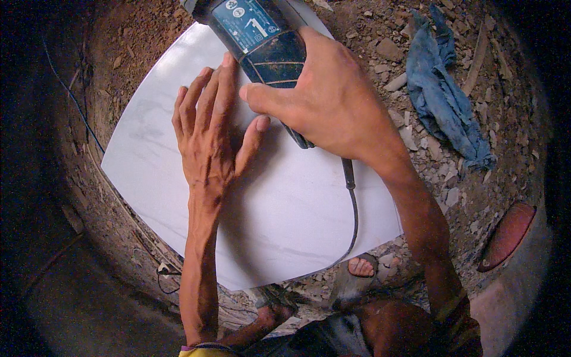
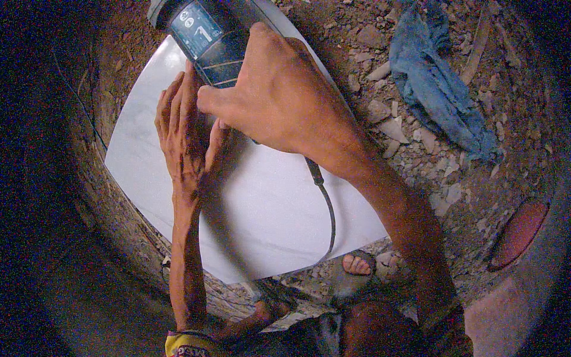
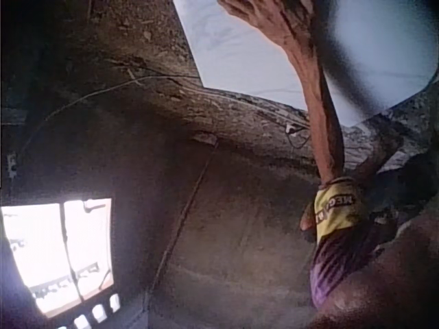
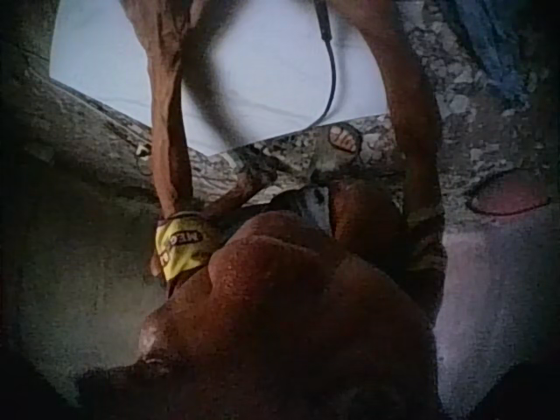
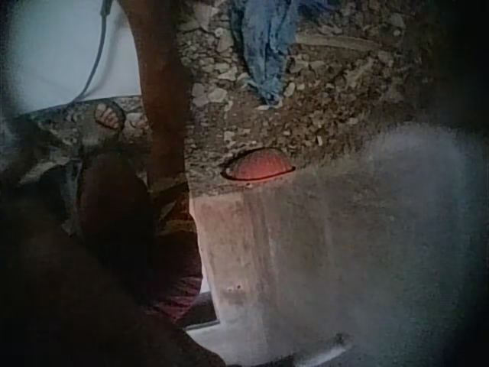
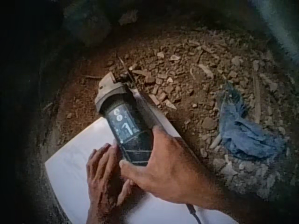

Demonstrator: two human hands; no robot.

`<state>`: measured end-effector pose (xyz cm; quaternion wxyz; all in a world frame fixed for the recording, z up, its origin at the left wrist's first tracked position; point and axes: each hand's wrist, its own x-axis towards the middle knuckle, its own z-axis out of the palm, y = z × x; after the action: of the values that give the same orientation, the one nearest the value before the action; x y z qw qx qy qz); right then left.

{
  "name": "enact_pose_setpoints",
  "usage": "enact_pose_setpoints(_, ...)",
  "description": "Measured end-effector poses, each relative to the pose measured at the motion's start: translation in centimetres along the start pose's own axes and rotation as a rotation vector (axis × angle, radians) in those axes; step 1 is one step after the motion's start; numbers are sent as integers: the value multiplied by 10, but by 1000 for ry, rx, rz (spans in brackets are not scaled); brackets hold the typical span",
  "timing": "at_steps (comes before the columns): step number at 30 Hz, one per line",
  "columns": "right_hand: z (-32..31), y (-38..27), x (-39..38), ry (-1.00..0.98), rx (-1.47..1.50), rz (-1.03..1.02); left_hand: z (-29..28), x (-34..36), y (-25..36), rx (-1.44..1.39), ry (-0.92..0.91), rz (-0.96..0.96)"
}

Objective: The person uses an angle grinder to cut the edge of a white tile, wipes the tile with a cloth, and then lifts the tile.

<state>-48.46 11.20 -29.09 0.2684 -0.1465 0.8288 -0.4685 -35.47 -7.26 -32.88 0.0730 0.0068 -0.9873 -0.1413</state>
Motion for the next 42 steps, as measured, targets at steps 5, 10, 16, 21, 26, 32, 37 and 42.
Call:
enact_pose_setpoints(5,4,1,0,38,-62,4,1,-2,-3,-14,20,17)
enact_pose_setpoints(10,2,3,1,47,-65,3,-2,2,2,-3,-11,13)
enact_pose_setpoints(16,4,2,2,25,-38,0,0,-2,-1,-30,8,-1)
enact_pose_setpoints(21,-1,-1,3,17,1,-40,-2,2,4,-42,-3,-13)
enact_pose_setpoints(26,0,0,5,-9,57,-47,-4,2,4,-39,-10,-18)
enact_pose_setpoints(32,3,3,6,40,40,-63,-4,2,5,-44,-8,-16)
enact_pose_setpoints(37,0,0,5,0,-26,-10,-1,2,4,-45,31,8)
enact_pose_setpoints(42,3,4,6,33,39,-50,0,3,4,-84,94,2)
